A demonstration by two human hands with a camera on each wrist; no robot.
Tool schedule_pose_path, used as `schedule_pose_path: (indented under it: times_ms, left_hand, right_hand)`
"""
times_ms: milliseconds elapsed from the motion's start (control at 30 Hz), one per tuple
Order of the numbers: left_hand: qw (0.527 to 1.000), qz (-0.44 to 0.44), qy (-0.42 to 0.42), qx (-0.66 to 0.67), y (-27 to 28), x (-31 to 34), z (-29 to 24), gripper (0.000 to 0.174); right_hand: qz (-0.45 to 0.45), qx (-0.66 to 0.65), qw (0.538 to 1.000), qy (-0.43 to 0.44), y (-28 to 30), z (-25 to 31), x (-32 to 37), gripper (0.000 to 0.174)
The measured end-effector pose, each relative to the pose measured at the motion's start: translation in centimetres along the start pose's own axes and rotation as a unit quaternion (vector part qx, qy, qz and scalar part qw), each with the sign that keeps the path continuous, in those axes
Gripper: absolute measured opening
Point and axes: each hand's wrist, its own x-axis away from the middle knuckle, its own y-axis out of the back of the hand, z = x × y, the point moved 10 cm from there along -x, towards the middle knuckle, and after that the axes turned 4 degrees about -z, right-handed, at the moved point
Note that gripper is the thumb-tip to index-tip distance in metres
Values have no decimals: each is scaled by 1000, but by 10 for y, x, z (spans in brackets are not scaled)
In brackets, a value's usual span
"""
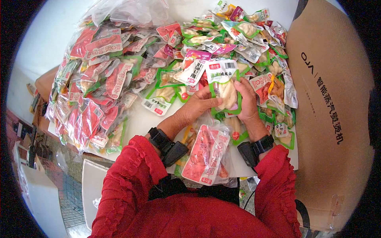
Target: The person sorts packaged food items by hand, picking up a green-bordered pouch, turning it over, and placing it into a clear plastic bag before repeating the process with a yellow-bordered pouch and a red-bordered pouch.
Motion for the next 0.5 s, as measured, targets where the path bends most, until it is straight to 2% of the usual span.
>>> schedule_pose_path:
  times_ms: [500]
  left_hand:
    - [1000, -5, 24, 8, -2, 3, -1, 43]
  right_hand:
    - [15, -14, 1000, -9, -5, 2, 2, 23]
